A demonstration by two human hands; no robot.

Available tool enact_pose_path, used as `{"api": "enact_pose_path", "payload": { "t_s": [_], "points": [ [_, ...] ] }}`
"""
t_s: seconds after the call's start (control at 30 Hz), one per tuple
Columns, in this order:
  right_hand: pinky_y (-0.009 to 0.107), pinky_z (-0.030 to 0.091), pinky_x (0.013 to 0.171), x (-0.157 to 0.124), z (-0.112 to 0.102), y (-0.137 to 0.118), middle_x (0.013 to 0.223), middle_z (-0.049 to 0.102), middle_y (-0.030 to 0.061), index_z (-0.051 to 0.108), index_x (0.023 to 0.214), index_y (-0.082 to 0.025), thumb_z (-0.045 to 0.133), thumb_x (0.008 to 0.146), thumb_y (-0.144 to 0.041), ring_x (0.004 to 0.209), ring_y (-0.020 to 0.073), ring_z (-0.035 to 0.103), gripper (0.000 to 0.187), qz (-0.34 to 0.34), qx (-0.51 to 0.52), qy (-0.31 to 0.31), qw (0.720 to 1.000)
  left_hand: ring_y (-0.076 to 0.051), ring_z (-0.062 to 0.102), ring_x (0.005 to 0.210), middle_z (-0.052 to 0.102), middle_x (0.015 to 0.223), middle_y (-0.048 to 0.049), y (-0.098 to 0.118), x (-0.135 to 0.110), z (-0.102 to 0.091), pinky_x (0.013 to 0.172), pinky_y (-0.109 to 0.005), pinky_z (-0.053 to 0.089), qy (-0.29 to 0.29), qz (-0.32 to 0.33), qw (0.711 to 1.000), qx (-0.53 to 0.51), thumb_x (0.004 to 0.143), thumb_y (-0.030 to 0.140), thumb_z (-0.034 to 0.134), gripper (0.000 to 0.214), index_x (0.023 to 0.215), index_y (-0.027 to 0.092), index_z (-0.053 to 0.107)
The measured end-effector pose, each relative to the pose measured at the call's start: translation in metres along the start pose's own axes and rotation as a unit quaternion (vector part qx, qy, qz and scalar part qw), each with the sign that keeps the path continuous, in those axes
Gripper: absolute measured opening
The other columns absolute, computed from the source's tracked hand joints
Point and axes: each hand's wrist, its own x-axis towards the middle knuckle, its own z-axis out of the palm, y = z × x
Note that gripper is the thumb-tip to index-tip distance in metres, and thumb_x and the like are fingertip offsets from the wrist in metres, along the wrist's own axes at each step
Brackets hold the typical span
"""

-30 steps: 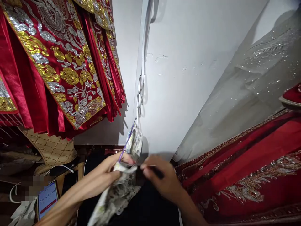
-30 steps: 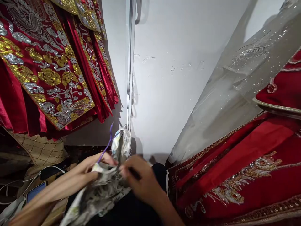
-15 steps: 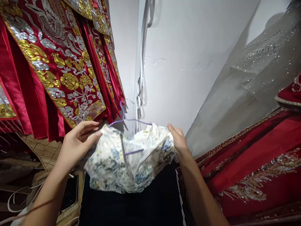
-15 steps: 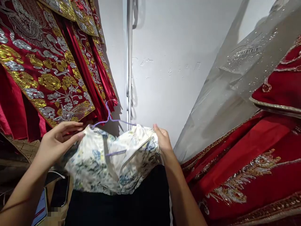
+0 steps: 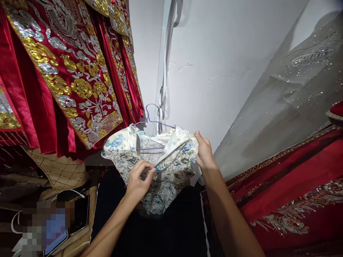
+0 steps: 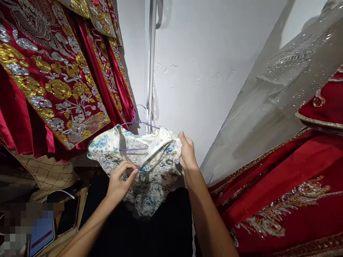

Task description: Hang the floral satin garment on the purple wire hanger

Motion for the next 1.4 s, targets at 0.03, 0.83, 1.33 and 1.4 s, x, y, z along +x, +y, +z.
{"api": "enact_pose_path", "payload": {
  "t_s": [0.03,0.83,1.33,1.4],
  "points": [
    [0.038,0.059,0.078,0.001,0.001,0.001,0.073,0.071,0.0036,0.064,0.08,-0.02,0.079,0.067,-0.057,0.091,0.027,0.071,0.042,0.006,0.007,0.004,1.0,-0.024,0.06,0.089,0.06,0.09,-0.0049,-0.004,-0.002,0.008,0.081,-0.041,0.05,0.01,-0.022,1.0,-0.018,0.091,0.034,0.059,0.009,0.085,0.027,0.056],
    [0.036,0.048,0.081,-0.164,-0.018,0.173,0.091,0.065,0.0069,0.063,0.094,-0.018,0.056,0.086,-0.053,0.085,0.0221,0.06,0.037,0.02,-0.227,0.086,0.97,-0.012,0.054,0.068,0.06,0.078,-0.0004,-0.05,-0.041,0.05,0.063,-0.022,0.045,0.08,-0.315,0.877,-0.354,0.076,0.04,0.075,0.028,0.09,0.018,0.063],
    [0.024,0.04,0.056,-0.182,0.019,0.178,0.075,0.056,-0.0012,0.052,0.086,-0.021,0.06,0.088,-0.048,0.06,0.0132,0.051,0.028,0.128,-0.093,-0.143,0.977,-0.014,0.057,0.066,0.063,0.08,-0.0038,-0.038,-0.057,0.034,0.057,-0.023,0.042,0.009,-0.291,0.817,-0.498,0.082,0.029,0.069,0.029,0.108,0.017,0.064],
    [0.025,0.041,0.062,-0.182,0.019,0.173,0.074,0.055,-0.0007,0.053,0.087,-0.021,0.058,0.09,-0.044,0.066,0.0148,0.053,0.024,0.075,-0.139,-0.142,0.977,-0.018,0.062,0.079,0.067,0.09,-0.0075,-0.033,-0.055,0.031,0.067,-0.026,0.046,0.009,-0.282,0.824,-0.492,0.082,0.027,0.068,0.033,0.113,0.016,0.065]
  ]
}}
